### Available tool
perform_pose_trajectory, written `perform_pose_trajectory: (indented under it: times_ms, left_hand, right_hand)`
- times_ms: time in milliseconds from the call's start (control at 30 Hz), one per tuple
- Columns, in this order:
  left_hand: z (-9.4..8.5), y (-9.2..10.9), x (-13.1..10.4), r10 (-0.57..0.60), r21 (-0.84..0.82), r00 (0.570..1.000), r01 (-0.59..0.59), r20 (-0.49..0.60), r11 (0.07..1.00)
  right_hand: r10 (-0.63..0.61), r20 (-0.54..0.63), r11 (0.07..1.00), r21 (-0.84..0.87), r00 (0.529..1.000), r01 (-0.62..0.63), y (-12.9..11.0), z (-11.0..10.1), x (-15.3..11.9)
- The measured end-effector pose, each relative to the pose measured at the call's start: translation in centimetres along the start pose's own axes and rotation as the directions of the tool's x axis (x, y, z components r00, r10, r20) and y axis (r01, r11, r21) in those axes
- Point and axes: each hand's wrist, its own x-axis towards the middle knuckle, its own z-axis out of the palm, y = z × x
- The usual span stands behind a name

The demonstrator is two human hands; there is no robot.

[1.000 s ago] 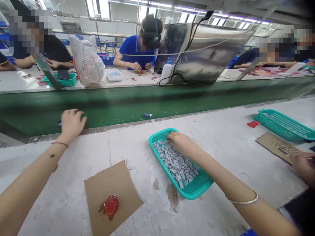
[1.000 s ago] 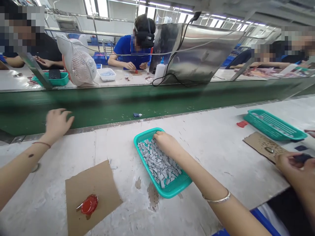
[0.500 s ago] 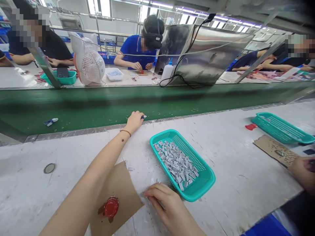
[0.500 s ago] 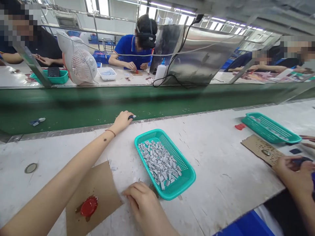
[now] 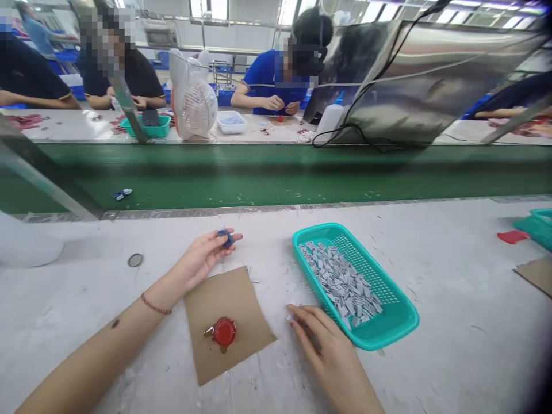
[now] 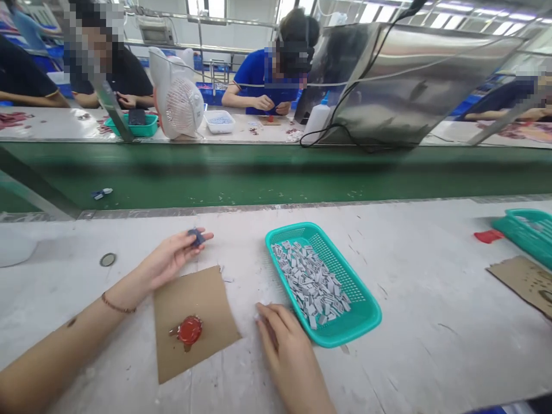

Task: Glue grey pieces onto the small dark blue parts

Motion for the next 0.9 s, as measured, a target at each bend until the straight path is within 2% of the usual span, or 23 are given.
perform_pose_trajectory:
  times_ms: [167,267,367,533,733,833,900]
  left_hand:
    - [-2.9,-1.6,-7.0,0.054,0.055,0.995,-0.05,-0.083,0.997]
    - [-4.3,-2.3,-9.8,0.09,0.022,0.987,-0.088,-0.13,0.996]
    - [-5.5,-2.8,-11.6,0.147,0.043,0.98,-0.143,-0.134,0.989]
    - [-6.7,-3.8,-12.9,0.177,0.069,0.978,-0.17,-0.112,0.983]
    - [-6.5,-4.4,-13.3,0.153,0.136,0.986,-0.143,-0.065,0.98]
    - [-6.3,-4.4,-13.4,0.145,0.148,0.989,-0.138,-0.041,0.979]
    - [-6.3,-4.4,-13.5,0.139,0.161,0.99,-0.132,-0.031,0.978]
  right_hand:
    - [-0.173,-0.087,0.975,-0.155,0.981,0.158,0.5,0.9,-0.2]
    - [-0.23,-0.106,0.953,-0.227,0.967,0.201,0.4,1.3,-0.1]
    - [-0.245,-0.104,0.94,-0.27,0.964,0.209,0.2,1.4,-0.1]
    - [-0.25,-0.078,0.929,-0.301,0.965,0.216,0.0,1.4,0.1]
    - [-0.205,-0.088,0.942,-0.286,0.975,0.173,-0.1,1.5,0.3]
    - [-0.174,-0.095,0.962,-0.229,0.98,0.148,-1.5,1.2,0.5]
    - [-0.136,-0.071,0.984,-0.126,0.988,0.127,-3.2,1.0,0.8]
